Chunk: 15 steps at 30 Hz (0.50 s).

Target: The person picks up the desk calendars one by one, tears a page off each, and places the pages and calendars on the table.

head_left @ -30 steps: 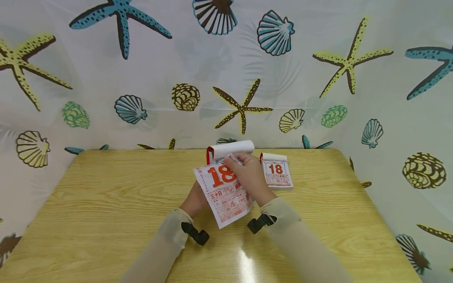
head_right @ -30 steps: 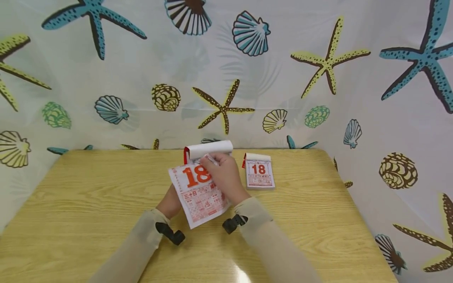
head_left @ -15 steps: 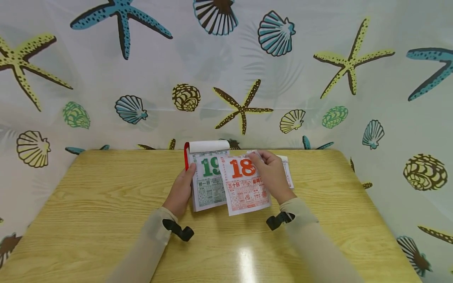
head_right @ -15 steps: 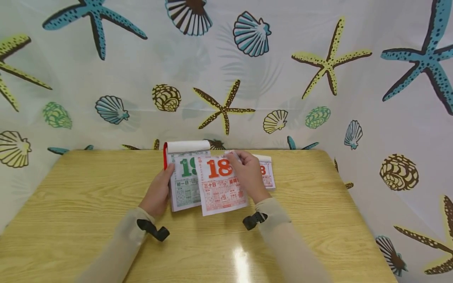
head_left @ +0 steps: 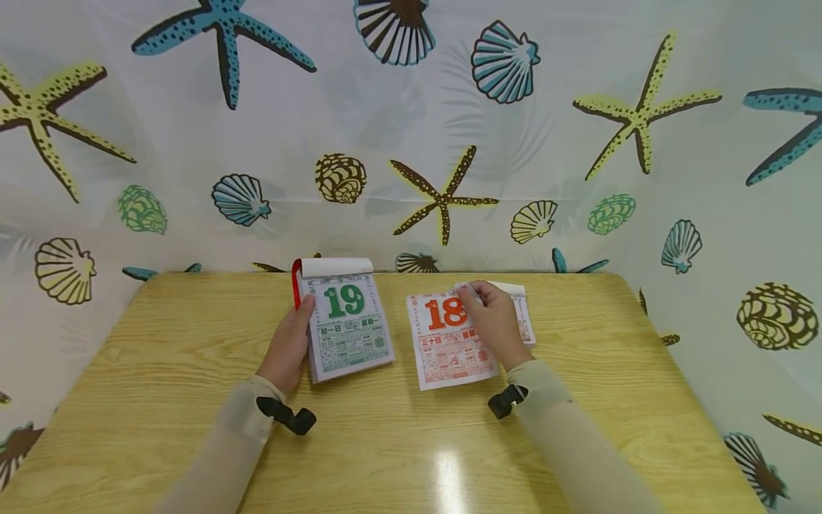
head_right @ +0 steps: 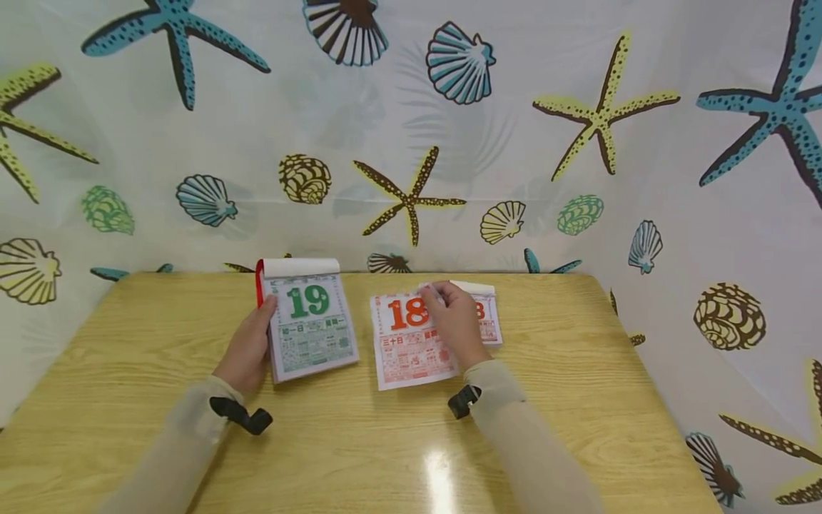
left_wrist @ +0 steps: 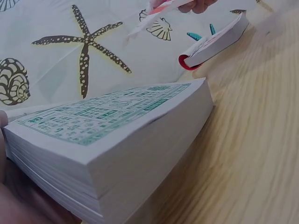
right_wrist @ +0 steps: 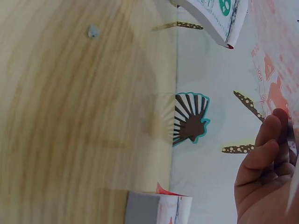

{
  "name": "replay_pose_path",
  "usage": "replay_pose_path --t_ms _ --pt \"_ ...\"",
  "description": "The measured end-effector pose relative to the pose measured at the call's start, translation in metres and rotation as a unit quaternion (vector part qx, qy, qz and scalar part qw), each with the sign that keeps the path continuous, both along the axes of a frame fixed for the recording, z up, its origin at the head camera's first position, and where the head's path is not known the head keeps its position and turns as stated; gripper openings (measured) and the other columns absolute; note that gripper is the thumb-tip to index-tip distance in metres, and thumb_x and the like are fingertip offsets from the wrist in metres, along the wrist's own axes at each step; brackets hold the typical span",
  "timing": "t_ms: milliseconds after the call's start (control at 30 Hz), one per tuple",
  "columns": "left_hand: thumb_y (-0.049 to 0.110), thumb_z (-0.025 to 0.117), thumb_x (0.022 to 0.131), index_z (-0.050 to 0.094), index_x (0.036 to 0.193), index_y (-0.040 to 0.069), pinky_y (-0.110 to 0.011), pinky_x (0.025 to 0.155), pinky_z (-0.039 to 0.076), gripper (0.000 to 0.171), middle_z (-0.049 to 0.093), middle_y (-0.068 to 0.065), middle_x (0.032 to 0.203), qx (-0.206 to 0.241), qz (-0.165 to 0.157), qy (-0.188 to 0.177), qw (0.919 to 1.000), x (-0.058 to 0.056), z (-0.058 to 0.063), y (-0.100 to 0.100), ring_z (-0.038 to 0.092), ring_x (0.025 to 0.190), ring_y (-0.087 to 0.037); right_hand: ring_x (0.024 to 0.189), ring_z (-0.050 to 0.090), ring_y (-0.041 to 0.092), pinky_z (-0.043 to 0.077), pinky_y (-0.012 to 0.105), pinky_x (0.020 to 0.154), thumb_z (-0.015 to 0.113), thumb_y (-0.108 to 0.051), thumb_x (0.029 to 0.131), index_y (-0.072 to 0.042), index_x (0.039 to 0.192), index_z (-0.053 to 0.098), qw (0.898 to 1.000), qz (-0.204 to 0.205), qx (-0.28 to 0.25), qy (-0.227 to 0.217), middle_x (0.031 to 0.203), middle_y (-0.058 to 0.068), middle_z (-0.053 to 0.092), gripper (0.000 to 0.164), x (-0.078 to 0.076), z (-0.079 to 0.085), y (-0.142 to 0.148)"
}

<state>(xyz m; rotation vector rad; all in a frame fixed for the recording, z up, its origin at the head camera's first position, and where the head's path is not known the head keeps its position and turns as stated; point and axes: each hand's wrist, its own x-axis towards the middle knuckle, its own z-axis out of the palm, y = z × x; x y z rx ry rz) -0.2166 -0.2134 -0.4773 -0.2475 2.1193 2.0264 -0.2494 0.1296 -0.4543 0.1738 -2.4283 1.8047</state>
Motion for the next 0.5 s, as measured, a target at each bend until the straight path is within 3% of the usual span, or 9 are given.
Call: replay_pose_path --t_ms 133,300,500 --pt "0.079 0.033 0.096 0.019 0.166 0.031 -0.052 0.123 0.027 0.087 0.038 -0.004 0.165 -0.005 0.004 -0.018 0.9998 -0.004 0.002 -0.014 0.037 0.150 -0.027 0.061 0.049 0.014 0.041 0.025 0.056 0.067 -0.036 0.102 -0.010 0.093 0.065 1.000 0.007 0.015 0.020 0.069 0.001 0.055 0.027 -0.003 -0.010 -0.008" --pt "0.080 0.034 0.095 0.016 0.167 0.030 -0.051 0.123 0.026 0.089 0.037 -0.004 0.165 -0.017 0.005 -0.048 0.9987 -0.009 0.004 -0.032 0.039 0.149 -0.027 0.054 0.038 0.016 0.034 0.029 0.053 0.067 -0.032 0.103 -0.010 0.094 0.059 1.000 0.016 0.024 0.009 0.065 0.000 0.045 0.025 -0.007 -0.019 -0.018" --pt "0.079 0.030 0.097 0.015 0.167 0.024 -0.046 0.120 0.033 0.091 0.037 -0.009 0.164 -0.042 -0.019 -0.071 0.9964 -0.015 0.005 -0.052 0.043 0.142 -0.028 0.057 0.038 0.015 0.034 0.030 0.055 0.065 -0.032 0.103 -0.008 0.098 0.060 0.999 0.018 0.023 -0.026 0.067 0.000 0.049 0.025 -0.012 -0.023 -0.028"
